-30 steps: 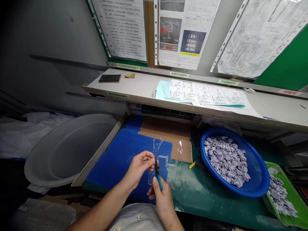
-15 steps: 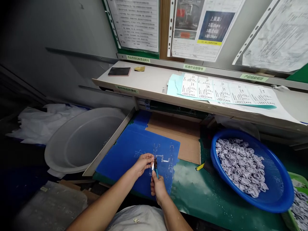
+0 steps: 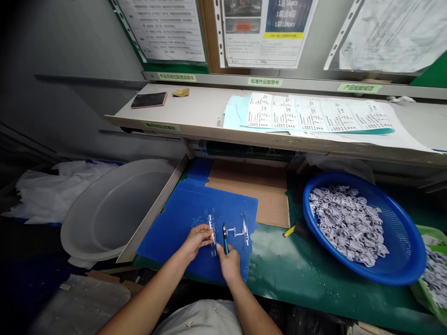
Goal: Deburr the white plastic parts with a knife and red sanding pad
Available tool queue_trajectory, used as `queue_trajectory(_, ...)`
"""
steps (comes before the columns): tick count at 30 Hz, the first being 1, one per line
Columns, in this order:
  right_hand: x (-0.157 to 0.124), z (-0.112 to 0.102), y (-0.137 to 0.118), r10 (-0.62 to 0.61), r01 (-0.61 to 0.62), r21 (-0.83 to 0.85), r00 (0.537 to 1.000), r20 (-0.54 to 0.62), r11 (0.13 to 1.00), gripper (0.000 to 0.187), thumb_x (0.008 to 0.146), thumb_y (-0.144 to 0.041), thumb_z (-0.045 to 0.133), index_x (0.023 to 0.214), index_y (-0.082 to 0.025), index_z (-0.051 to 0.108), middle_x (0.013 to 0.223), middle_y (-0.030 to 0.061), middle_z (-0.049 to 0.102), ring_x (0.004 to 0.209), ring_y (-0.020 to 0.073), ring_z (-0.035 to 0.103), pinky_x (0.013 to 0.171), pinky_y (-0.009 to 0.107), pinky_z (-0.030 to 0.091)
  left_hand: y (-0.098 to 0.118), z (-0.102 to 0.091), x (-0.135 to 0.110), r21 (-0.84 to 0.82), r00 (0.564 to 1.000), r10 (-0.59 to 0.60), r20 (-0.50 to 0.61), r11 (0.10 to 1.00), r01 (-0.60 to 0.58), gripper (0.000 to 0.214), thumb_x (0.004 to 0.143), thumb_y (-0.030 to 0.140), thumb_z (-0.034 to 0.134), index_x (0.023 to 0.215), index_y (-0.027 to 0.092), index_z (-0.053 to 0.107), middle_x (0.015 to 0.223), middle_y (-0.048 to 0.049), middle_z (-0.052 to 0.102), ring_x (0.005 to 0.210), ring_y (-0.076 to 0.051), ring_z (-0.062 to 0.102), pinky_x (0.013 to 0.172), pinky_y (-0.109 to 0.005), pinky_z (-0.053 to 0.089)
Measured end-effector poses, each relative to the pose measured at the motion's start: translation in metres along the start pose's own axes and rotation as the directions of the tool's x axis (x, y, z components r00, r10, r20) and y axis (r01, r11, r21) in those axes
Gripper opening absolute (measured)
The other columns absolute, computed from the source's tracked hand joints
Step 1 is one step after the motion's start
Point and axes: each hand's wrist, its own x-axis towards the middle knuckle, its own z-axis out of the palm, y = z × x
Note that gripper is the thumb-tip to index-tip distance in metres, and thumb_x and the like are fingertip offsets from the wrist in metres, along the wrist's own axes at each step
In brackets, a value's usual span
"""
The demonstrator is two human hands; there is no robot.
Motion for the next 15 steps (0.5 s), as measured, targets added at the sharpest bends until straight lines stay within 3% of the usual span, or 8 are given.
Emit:
queue_trajectory(2,-0.01,-0.014,-0.006,-0.156,0.147,-0.109,0.984,-0.082,0.983,0.038,0.069,-0.055,0.076,0.082,-0.02,0.066,0.067,0.0005,0.063,0.068,0.0189,0.061,0.068,0.029,0.047,0.001,0.012,-0.01,0.036,0.998,0.05,0.031,0.998,-0.051,0.011,0.084,0.021,0.068,0.084,0.013,0.061,0.072,0.0013,0.064,0.063,-0.011,0.063,0.063,-0.026,0.055)
queue_trajectory(4,-0.022,-0.026,-0.01,-0.279,0.247,-0.211,0.95,-0.138,0.946,0.038,0.071,-0.051,0.073,0.095,-0.022,0.069,0.084,0.0056,0.07,0.085,0.0257,0.065,0.082,0.035,0.048,0.001,0.031,-0.021,0.085,0.992,0.098,0.079,0.991,-0.105,0.014,0.076,0.02,0.071,0.077,0.015,0.058,0.064,0.0021,0.064,0.06,-0.012,0.064,0.062,-0.024,0.054)
queue_trajectory(9,-0.048,-0.059,-0.013,-0.416,0.313,-0.332,0.855,-0.31,0.89,0.038,0.082,-0.042,0.057,0.11,-0.02,0.07,0.104,0.0116,0.072,0.1,0.029,0.067,0.094,0.039,0.047,0.003,0.09,-0.027,0.337,0.943,0.167,0.286,0.905,-0.262,0.013,0.071,0.027,0.067,0.075,0.018,0.058,0.067,-0.0016,0.069,0.064,-0.018,0.07,0.062,-0.028,0.056)
queue_trajectory(12,-0.062,-0.093,-0.003,-0.359,0.212,-0.322,0.775,-0.52,0.923,0.039,0.081,-0.04,0.058,0.115,-0.022,0.069,0.103,0.0086,0.074,0.095,0.0253,0.069,0.089,0.033,0.051,0.018,0.119,-0.017,0.561,0.882,0.144,0.449,0.722,-0.404,0.013,0.078,0.032,0.058,0.08,0.019,0.062,0.077,-0.0062,0.073,0.079,-0.024,0.072,0.076,-0.036,0.057)
queue_trajectory(15,-0.08,-0.149,0.024,-0.16,0.016,-0.192,0.624,-0.764,0.981,0.045,0.082,-0.041,0.058,0.122,-0.023,0.066,0.086,0.0035,0.076,0.081,0.0224,0.071,0.077,0.028,0.053,0.039,0.143,0.004,0.701,0.795,0.122,0.594,0.406,-0.586,0.026,0.071,0.023,0.061,0.096,0.022,0.065,0.116,-0.0104,0.07,0.121,-0.031,0.058,0.106,-0.046,0.041)
